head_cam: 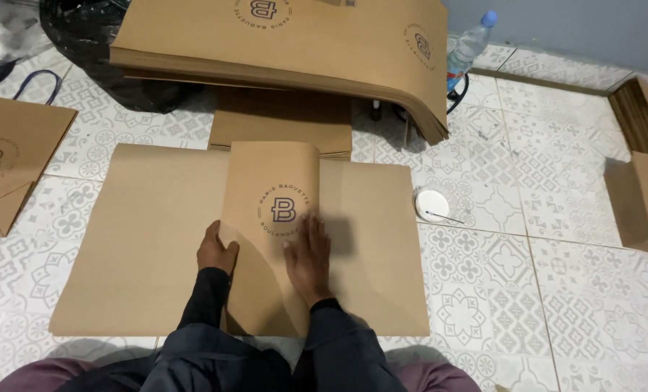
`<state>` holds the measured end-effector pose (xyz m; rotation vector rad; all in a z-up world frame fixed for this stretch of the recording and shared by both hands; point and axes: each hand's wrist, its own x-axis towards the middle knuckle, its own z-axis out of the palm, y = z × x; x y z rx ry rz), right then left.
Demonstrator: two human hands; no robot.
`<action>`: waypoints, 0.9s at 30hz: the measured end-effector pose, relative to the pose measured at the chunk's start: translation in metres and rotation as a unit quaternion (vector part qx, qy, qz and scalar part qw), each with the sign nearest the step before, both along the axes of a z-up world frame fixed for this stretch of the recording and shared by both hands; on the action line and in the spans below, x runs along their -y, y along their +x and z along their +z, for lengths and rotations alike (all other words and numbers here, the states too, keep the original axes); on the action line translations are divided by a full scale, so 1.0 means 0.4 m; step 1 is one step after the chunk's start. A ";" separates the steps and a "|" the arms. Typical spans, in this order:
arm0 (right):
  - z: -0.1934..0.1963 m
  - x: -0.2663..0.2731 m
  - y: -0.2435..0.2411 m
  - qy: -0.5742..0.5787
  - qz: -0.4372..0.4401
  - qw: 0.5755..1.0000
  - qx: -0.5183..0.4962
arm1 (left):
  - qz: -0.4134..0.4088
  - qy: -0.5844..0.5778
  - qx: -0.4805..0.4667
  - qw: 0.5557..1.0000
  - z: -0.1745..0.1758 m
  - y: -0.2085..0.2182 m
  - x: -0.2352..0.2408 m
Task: The person sits on the floor and assembles flat brown paper bags. They fold the side flaps inward, apply glue to the seams using a small brush, and press the flaps together to secure the bag structure. The person repeats this process for multiple bags.
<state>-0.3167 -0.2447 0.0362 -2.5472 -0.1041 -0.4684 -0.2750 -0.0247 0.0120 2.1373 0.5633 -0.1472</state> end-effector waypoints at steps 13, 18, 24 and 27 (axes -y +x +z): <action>0.004 -0.092 0.014 -0.167 -0.022 0.984 -0.061 | -0.022 0.152 0.087 0.984 -0.015 -0.034 -0.027; -0.019 -0.099 0.038 -0.153 -0.024 0.988 0.005 | -0.018 0.163 0.093 0.982 -0.005 -0.030 -0.039; -0.015 -0.101 0.066 -0.166 -0.019 0.986 0.001 | -0.027 0.167 0.074 0.983 -0.042 -0.012 -0.075; -0.020 -0.108 0.060 -0.154 -0.011 0.988 -0.017 | -0.028 0.174 0.066 0.982 -0.043 -0.012 -0.085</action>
